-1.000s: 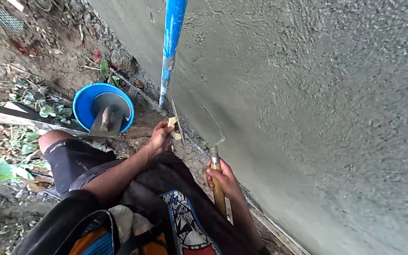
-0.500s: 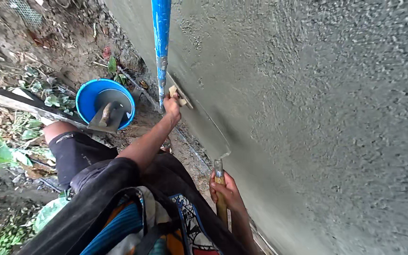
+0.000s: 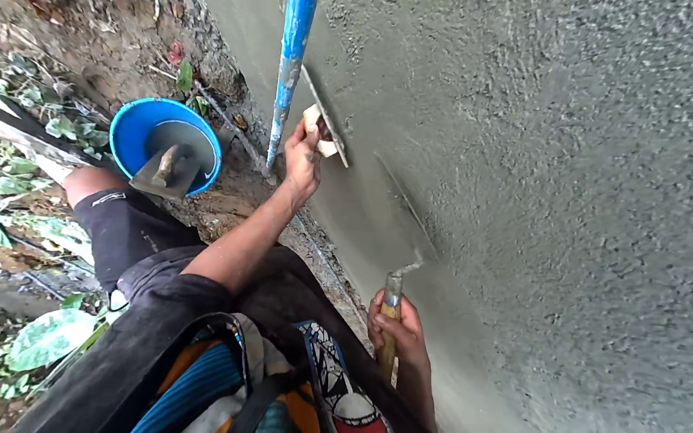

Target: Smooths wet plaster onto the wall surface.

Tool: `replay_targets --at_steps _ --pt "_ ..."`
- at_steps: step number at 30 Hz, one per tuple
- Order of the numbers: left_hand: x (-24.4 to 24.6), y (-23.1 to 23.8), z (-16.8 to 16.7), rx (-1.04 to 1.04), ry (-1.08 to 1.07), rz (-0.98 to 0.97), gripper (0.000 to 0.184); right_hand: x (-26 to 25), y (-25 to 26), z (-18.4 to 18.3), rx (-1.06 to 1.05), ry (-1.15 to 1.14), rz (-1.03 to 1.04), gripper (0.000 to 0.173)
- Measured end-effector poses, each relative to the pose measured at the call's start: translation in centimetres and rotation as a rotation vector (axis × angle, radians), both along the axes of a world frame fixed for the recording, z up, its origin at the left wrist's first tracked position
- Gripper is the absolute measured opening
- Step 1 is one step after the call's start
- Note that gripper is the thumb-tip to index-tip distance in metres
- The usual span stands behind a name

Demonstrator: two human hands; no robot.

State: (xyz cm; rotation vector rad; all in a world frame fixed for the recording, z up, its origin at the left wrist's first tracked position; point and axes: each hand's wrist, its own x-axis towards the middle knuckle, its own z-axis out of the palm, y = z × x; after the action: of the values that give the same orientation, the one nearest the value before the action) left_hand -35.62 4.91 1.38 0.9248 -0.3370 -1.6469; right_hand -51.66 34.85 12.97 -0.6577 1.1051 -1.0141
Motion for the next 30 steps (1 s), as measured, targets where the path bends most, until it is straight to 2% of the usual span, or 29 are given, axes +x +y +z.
replay_targets --at_steps 6,11,16,19,22,24,27,30 --pt "-0.7 0.9 5.9 0.017 -0.005 0.01 0.035 -0.5 -1.1 2.2 -0.118 0.017 0.019 0.026" --pt "-0.4 1.1 9.4 -0.034 0.038 -0.014 0.04 -0.4 -1.4 2.9 -0.188 -0.007 0.027 0.027" --pt "1.3 3.0 14.4 -0.199 0.192 -0.131 0.029 -0.6 -1.5 3.8 -0.306 0.001 -0.002 0.025" --pt "2.6 7.5 11.7 -0.054 0.16 -0.288 0.028 -1.2 -0.5 3.2 -0.276 0.2 -0.02 0.019" --pt "3.9 9.9 6.3 0.243 0.16 -0.371 0.028 -1.3 1.3 2.0 -0.066 0.489 0.009 0.019" --pt "4.3 9.9 4.0 0.316 0.163 -0.391 0.026 -0.8 2.1 1.5 0.081 0.593 0.082 0.022" --pt "4.7 8.8 3.1 0.306 0.179 -0.376 0.026 0.2 2.1 0.7 0.203 0.666 0.189 0.024" --pt "5.7 8.0 3.9 0.308 0.207 -0.348 0.026 1.1 1.2 -0.1 0.249 0.681 0.244 0.025"
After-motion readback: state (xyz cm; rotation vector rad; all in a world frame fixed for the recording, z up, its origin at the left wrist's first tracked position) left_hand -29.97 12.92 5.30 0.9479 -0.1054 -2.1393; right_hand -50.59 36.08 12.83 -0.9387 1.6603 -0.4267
